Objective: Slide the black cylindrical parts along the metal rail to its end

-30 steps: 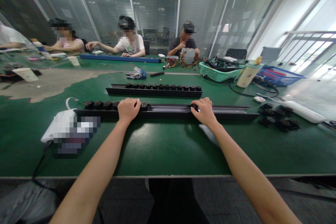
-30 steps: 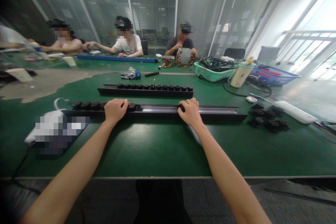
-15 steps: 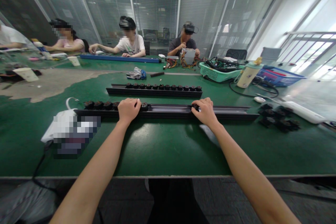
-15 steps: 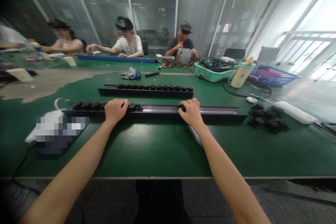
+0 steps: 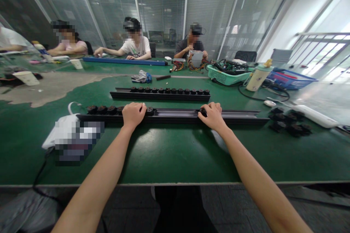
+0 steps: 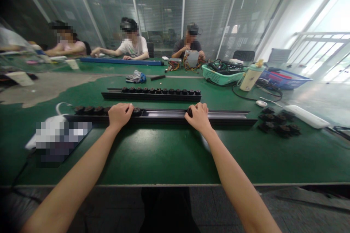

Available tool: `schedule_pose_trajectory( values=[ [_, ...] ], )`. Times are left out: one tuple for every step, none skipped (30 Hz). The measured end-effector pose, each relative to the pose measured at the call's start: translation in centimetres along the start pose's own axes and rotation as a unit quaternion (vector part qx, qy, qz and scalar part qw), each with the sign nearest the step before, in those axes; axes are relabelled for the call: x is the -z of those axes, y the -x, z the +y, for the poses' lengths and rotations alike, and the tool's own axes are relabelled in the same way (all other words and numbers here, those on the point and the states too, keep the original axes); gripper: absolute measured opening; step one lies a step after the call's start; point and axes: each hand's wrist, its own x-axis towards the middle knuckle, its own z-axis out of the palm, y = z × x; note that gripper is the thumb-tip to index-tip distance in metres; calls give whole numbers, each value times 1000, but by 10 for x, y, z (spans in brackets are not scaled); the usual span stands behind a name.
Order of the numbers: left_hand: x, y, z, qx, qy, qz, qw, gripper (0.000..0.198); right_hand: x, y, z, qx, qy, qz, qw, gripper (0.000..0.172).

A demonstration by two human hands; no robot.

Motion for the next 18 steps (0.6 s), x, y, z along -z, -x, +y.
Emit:
schedule_pose_trajectory(
  values=[
    [0, 0, 0, 0, -1, 0, 1000, 48, 0, 0, 0, -1, 2, -1, 1000, 28],
    [0, 0, 0, 0, -2, 0, 1000, 48, 0, 0, 0, -2, 3, -4, 1000, 28],
    [0, 0, 0, 1, -2, -1, 1000, 48, -1, -1, 1, -4, 3, -7, 1000, 27],
    [0, 0, 0, 2, -2, -2, 1000, 48, -1, -1, 1, -4, 3, -10, 1000, 27],
    [0, 0, 0, 3, -1, -2, 1000, 47, -1, -1, 1, -4, 2, -12, 1000, 26],
    [1, 0, 0, 4, 0, -2, 1000, 47, -1, -1, 1, -3, 1, -14, 1000, 25],
    [1, 0, 1, 4, 1, -2, 1000, 47, -1, -2, 1, -3, 1, -14, 1000, 25],
    [1, 0, 1, 5, 2, -2, 1000, 47, -1, -2, 1, -3, 0, -13, 1000, 24],
    [1, 0, 1, 5, 2, -2, 1000, 47, -1, -2, 2, -4, 0, -11, 1000, 24],
    [2, 0, 1, 4, 3, -2, 1000, 47, -1, -2, 2, -5, -1, -10, 1000, 23],
    [1, 0, 1, 4, 3, -1, 1000, 47, 0, -3, 2, -6, -1, -8, 1000, 23],
    [1, 0, 1, 4, 4, 0, 1000, 47, 0, -3, 3, -8, -1, -7, 1000, 23],
    [1, 0, 0, 3, 5, 1, 1000, 48, 1, -3, 3, -10, -1, -7, 1000, 23],
    [0, 0, 0, 2, 5, 2, 1000, 48, 1, -3, 3, -11, -1, -8, 1000, 23],
    [0, 0, 0, 1, 6, 3, 1000, 48, 1, -3, 3, -12, -1, -10, 1000, 24],
    [-1, 0, -1, 0, 6, 4, 1000, 48, 2, -3, 3, -13, -1, -12, 1000, 24],
    [-2, 0, -1, -1, 5, 5, 1000, 49, 2, -4, 3, -14, -1, -15, 1000, 24],
    [-2, 0, -2, -2, 5, 6, 1000, 49, 2, -4, 4, -16, -1, -17, 1000, 24]
  ],
)
